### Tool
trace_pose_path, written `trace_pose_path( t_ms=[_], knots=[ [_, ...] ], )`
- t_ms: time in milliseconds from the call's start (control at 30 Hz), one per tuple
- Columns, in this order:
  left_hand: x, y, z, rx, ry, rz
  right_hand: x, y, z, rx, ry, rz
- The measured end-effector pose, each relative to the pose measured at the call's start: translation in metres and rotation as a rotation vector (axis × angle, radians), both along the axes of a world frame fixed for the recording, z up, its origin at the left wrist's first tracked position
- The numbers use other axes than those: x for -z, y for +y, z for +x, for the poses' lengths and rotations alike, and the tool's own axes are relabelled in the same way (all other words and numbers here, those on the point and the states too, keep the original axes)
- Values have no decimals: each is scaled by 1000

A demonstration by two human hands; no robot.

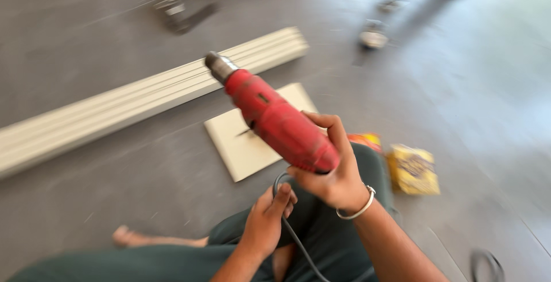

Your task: The person sits on the workshop floor, carries a small box and a board over to a stack of white profiles, opens the box and pours metal drill bits onto the floor. They sort through the scattered bits, pick and set aside several pieces, then fit a bit into an electric drill and plug in a power strip to power it.

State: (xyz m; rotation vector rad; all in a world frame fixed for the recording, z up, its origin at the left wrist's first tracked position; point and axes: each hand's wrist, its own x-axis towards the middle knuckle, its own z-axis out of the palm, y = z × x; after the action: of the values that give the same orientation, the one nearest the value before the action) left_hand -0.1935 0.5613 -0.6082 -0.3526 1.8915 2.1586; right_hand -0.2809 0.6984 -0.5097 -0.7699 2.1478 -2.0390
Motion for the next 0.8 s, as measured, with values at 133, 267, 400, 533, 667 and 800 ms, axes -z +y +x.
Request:
trace_pose_path(
  t_ms=[133, 267, 400, 533, 667, 800],
  knots=[
    [-39, 57, -24, 412, 6, -130, -46, 56, 38, 402, 468, 490],
    [-57, 132, -5, 802, 393, -433, -60, 128, 80, 688, 575, 697],
    [-21, 183, 23, 1144, 574, -760, -23, 199, 134, 1031, 503, 927],
    [54, 225, 10, 1597, 643, -1071, 50, 254, 200, 1448, 237, 1058],
    [99, 295, -35, 1714, 597, -1116, 121, 291, 250, 1735, -223, 1087],
    [101, 347, -76, 1380, 395, -1023, 176, 299, 280, 1772, -600, 1057]
  ],
)
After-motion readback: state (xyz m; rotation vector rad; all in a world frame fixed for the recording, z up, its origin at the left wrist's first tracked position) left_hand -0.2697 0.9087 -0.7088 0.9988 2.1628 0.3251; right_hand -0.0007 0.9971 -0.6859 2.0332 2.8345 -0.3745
